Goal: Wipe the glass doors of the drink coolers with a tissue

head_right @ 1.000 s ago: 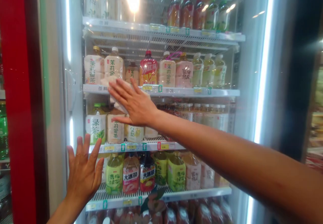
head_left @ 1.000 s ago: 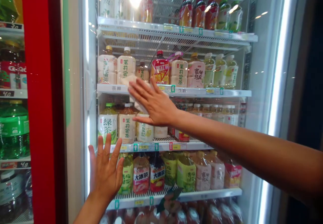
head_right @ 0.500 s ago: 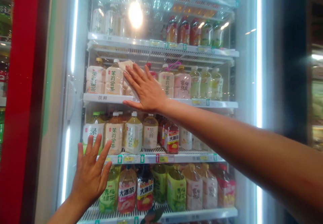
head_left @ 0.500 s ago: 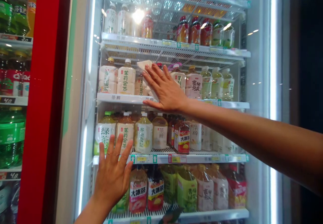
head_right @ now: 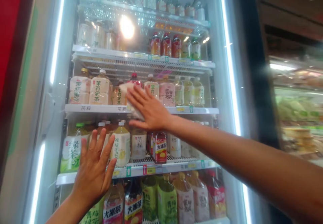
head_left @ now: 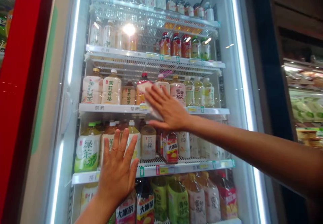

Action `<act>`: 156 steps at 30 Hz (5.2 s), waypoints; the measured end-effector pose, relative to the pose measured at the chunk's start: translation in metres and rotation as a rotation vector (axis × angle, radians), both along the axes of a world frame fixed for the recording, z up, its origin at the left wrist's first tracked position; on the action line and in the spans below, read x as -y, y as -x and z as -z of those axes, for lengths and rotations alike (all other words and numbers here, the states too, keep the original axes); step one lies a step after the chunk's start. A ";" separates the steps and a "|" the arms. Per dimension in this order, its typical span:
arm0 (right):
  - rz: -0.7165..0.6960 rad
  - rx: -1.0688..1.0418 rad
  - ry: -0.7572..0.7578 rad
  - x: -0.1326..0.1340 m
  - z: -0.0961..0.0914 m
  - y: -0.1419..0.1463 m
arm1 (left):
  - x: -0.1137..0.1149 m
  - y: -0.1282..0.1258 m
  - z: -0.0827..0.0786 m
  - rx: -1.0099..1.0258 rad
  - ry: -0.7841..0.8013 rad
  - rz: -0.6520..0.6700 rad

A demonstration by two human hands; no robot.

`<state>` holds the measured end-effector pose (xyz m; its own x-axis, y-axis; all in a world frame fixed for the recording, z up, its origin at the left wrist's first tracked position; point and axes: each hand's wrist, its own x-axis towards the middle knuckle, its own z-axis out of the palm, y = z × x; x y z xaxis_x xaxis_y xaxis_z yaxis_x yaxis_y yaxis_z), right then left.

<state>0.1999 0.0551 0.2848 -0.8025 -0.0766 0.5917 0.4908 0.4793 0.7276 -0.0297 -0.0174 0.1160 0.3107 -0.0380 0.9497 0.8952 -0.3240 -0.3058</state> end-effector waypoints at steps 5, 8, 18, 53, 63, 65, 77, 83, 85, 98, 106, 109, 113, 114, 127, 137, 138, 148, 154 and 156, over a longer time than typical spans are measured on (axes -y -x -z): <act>-0.092 0.458 0.029 -0.002 0.060 -0.035 | -0.010 -0.023 -0.002 -0.049 0.019 0.005; -0.021 0.204 -0.007 -0.012 0.029 -0.057 | -0.014 -0.038 -0.001 -0.080 0.008 0.005; -0.029 0.451 0.012 -0.018 0.060 -0.095 | -0.026 -0.057 0.001 -0.124 0.018 -0.045; 0.097 -0.655 0.054 -0.023 0.169 -0.099 | -0.022 -0.046 0.061 -0.103 0.096 -0.086; 0.166 -0.851 0.148 0.001 0.293 -0.039 | -0.016 -0.043 0.099 -0.035 0.153 -0.105; 0.182 -0.783 0.163 0.012 0.321 -0.018 | -0.015 -0.042 0.112 -0.023 0.158 -0.098; 0.148 -0.769 0.194 0.026 0.317 0.035 | -0.016 -0.036 0.150 0.014 0.160 -0.096; 0.191 -0.775 0.184 0.036 0.376 0.038 | -0.017 -0.038 0.148 0.007 0.138 -0.099; 0.180 -0.831 0.215 0.031 0.346 0.043 | -0.017 -0.038 0.148 0.013 0.133 -0.098; 0.163 -0.799 0.183 0.026 0.333 0.033 | -0.015 -0.038 0.149 0.022 0.147 -0.061; 0.206 -0.768 0.202 0.035 0.407 0.031 | -0.016 -0.037 0.150 0.020 0.153 -0.056; 0.230 -0.697 0.187 0.035 0.437 0.030 | -0.017 -0.036 0.151 0.017 0.157 -0.060; 0.141 -0.827 0.188 0.019 0.342 0.030 | -0.016 -0.037 0.151 0.029 0.150 -0.066; 0.128 -0.848 0.198 0.016 0.318 0.030 | -0.016 -0.037 0.150 0.031 0.149 -0.068; 0.173 -0.785 0.190 0.025 0.353 0.026 | -0.015 -0.035 0.149 0.021 0.169 -0.052; 0.102 -0.566 0.115 0.027 0.383 0.007 | -0.014 -0.035 0.149 0.030 0.180 -0.028; 0.102 -0.562 0.110 0.024 0.391 -0.006 | -0.014 -0.035 0.148 0.029 0.180 -0.027; 0.144 -0.821 0.242 0.017 0.349 0.006 | -0.014 -0.035 0.148 0.034 0.169 -0.029; 0.134 -0.600 0.161 0.008 0.351 -0.029 | -0.014 -0.035 0.149 0.029 0.169 -0.036; 0.183 -0.863 0.184 -0.004 0.330 -0.055 | -0.015 -0.035 0.150 0.026 0.168 -0.036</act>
<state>0.2545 0.0587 -0.0454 -0.0634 0.1638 0.9844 0.9109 0.4125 -0.0100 0.0054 -0.0029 -0.0336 0.2844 0.1325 0.9495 0.9140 -0.3365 -0.2267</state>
